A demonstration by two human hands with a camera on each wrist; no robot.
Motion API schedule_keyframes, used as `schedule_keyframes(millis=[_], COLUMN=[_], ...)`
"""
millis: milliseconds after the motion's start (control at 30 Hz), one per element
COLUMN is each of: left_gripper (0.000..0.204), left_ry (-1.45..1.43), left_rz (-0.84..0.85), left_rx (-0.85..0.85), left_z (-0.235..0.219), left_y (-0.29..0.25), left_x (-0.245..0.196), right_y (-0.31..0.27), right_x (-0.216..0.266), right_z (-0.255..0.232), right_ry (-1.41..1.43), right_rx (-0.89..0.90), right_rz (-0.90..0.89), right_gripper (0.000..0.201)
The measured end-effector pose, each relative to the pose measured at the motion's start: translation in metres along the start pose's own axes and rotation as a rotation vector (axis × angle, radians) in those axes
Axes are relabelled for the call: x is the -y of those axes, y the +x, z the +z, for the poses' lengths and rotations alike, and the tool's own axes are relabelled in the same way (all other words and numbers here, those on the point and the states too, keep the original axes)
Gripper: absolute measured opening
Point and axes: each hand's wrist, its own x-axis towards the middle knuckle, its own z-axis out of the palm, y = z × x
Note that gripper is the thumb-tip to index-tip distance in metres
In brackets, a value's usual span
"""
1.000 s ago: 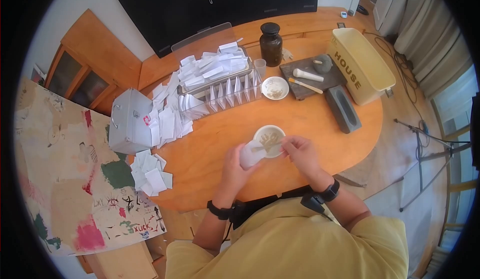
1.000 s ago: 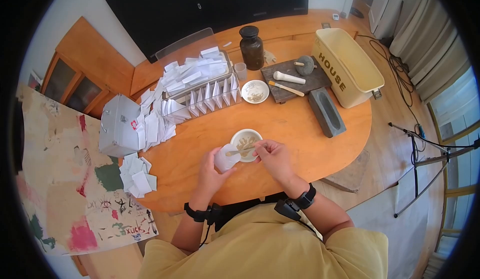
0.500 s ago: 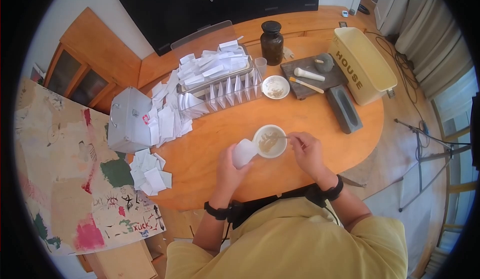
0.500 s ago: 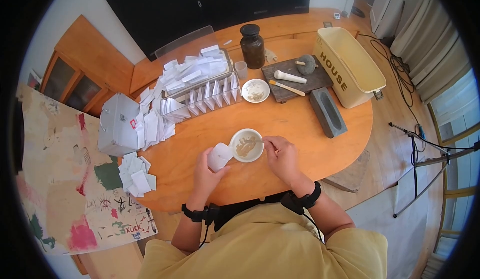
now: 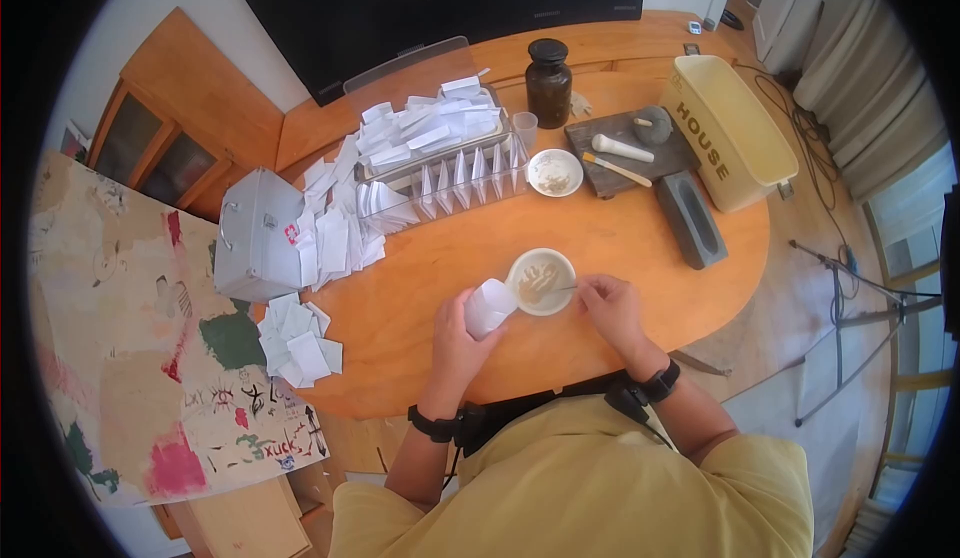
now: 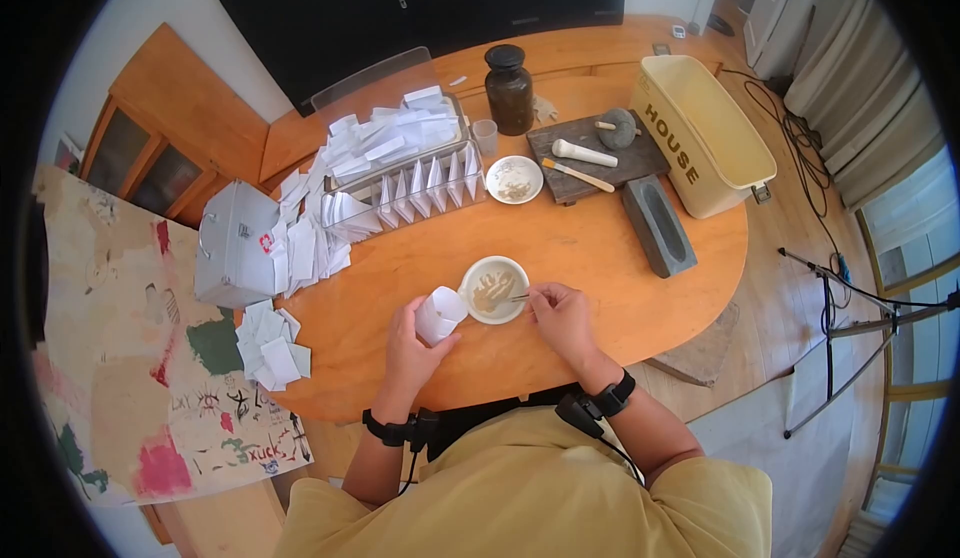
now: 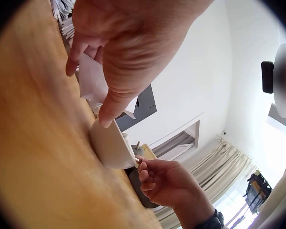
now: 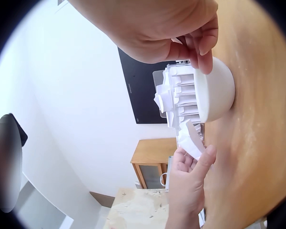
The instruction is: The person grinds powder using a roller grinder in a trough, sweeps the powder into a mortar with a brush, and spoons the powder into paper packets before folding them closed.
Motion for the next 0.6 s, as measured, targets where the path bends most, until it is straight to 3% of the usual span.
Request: schedule_keyframes(millis=[200,300,500,600], left_gripper=[0.068,0.068,0.068,0.068], left_ry=[0.0,-0.002,-0.016,-0.05], left_rz=[0.003,0.011,0.026,0.021], left_rx=[0.014,0.014,0.026,0.037], left_z=[0.002,0.004,0.007,0.009], left_y=[0.001,0.001,0.002,0.002], left_x=[0.001,0.002,-0.003,-0.009], right_y=[0.004,0.004,-0.009,-0.014], right_x=[-0.001,0.004,0.031,0.019], right_z=[-0.006,-0.012,-0.002,0.014], right_ry=[0.225,0.278,0.247,0.175], right_rx=[0.03,0.054,0.097,0.109], right_rz=[0.228,0.228,0.109,-0.07], right_gripper=[0.015,0.016,0.015,0.013])
